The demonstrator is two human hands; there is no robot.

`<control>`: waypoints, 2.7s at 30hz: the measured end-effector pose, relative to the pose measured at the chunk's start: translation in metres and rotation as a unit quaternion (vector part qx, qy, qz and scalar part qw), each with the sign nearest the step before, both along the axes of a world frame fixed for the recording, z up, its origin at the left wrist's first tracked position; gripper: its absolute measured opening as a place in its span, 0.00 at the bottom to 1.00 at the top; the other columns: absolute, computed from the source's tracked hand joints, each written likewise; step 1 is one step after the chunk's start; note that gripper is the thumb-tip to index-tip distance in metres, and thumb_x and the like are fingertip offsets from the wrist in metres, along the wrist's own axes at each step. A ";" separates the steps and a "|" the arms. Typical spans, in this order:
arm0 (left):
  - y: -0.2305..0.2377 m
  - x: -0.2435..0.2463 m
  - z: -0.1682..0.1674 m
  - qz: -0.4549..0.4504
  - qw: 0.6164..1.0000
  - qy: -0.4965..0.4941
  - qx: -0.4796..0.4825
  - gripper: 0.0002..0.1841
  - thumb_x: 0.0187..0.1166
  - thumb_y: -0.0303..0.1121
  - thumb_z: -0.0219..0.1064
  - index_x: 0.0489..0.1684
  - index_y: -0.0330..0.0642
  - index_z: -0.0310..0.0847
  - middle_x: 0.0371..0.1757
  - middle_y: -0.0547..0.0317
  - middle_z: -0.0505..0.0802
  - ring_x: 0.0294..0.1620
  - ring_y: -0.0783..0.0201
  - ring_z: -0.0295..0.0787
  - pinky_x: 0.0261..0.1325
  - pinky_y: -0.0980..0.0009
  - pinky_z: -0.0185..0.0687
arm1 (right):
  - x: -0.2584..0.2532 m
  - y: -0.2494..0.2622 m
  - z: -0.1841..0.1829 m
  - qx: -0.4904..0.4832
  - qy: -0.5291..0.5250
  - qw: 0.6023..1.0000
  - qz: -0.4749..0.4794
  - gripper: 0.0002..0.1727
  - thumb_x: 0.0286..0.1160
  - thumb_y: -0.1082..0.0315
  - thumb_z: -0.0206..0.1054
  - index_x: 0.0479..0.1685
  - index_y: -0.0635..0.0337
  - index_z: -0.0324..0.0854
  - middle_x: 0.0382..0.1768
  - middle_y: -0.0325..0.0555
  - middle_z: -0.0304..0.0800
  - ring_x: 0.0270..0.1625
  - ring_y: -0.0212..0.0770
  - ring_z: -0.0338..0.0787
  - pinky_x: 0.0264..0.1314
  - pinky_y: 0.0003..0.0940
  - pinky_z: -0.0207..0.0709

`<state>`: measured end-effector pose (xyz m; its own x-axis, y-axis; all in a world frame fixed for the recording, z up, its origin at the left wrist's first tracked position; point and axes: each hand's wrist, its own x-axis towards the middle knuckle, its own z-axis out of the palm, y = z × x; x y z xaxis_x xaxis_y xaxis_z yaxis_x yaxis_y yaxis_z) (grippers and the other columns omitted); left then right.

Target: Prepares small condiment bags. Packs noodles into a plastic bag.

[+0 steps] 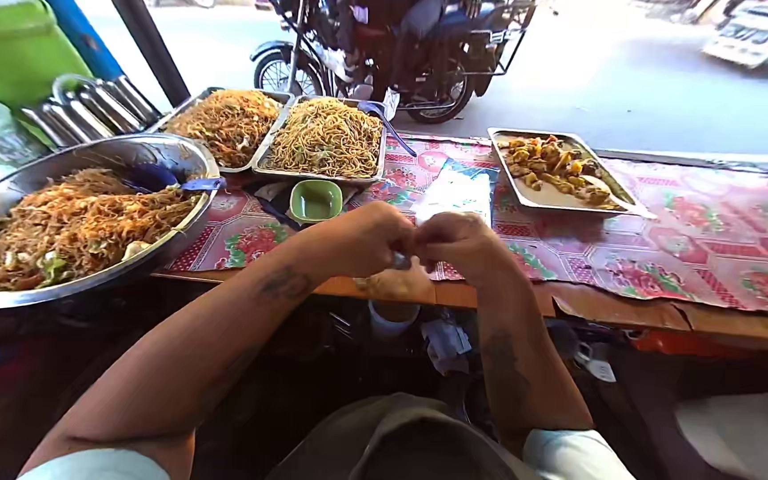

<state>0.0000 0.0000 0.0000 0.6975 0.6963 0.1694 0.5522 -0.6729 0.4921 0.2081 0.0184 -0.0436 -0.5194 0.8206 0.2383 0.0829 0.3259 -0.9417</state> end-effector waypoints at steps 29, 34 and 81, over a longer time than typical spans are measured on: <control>0.102 0.070 0.029 0.206 0.969 -0.097 0.097 0.16 0.82 0.39 0.68 0.60 0.39 0.83 0.42 0.51 0.92 0.39 0.57 0.89 0.49 0.54 0.85 | -0.013 0.050 -0.043 -0.036 -0.004 0.989 -0.145 0.14 0.92 0.63 0.55 0.54 0.64 0.82 0.31 0.40 0.85 0.32 0.28 0.84 0.38 0.29 0.82; 0.174 0.099 -0.024 0.231 0.967 0.095 -0.050 0.21 0.71 0.42 0.78 0.51 0.32 0.87 0.50 0.38 0.91 0.56 0.41 0.88 0.58 0.37 0.81 | 0.000 0.050 -0.048 -0.019 -0.109 0.989 -0.102 0.18 0.84 0.66 0.65 0.67 0.66 0.79 0.49 0.52 0.89 0.47 0.37 0.89 0.51 0.39 0.84; -0.027 -0.036 0.027 0.241 0.897 -0.347 0.130 0.12 0.77 0.34 0.74 0.40 0.33 0.82 0.30 0.56 0.88 0.31 0.68 0.85 0.39 0.69 0.84 | -0.066 -0.013 0.014 0.259 -0.029 0.965 -0.004 0.59 0.56 0.50 0.83 0.90 0.63 0.53 0.73 0.50 0.79 0.73 0.36 0.82 0.72 0.38 0.82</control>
<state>-0.0357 -0.0274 0.0272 -0.0098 0.7621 0.6474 0.4315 -0.5808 0.6903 0.1426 0.0050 -0.0301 -0.5381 0.6030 0.5889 0.1348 0.7512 -0.6461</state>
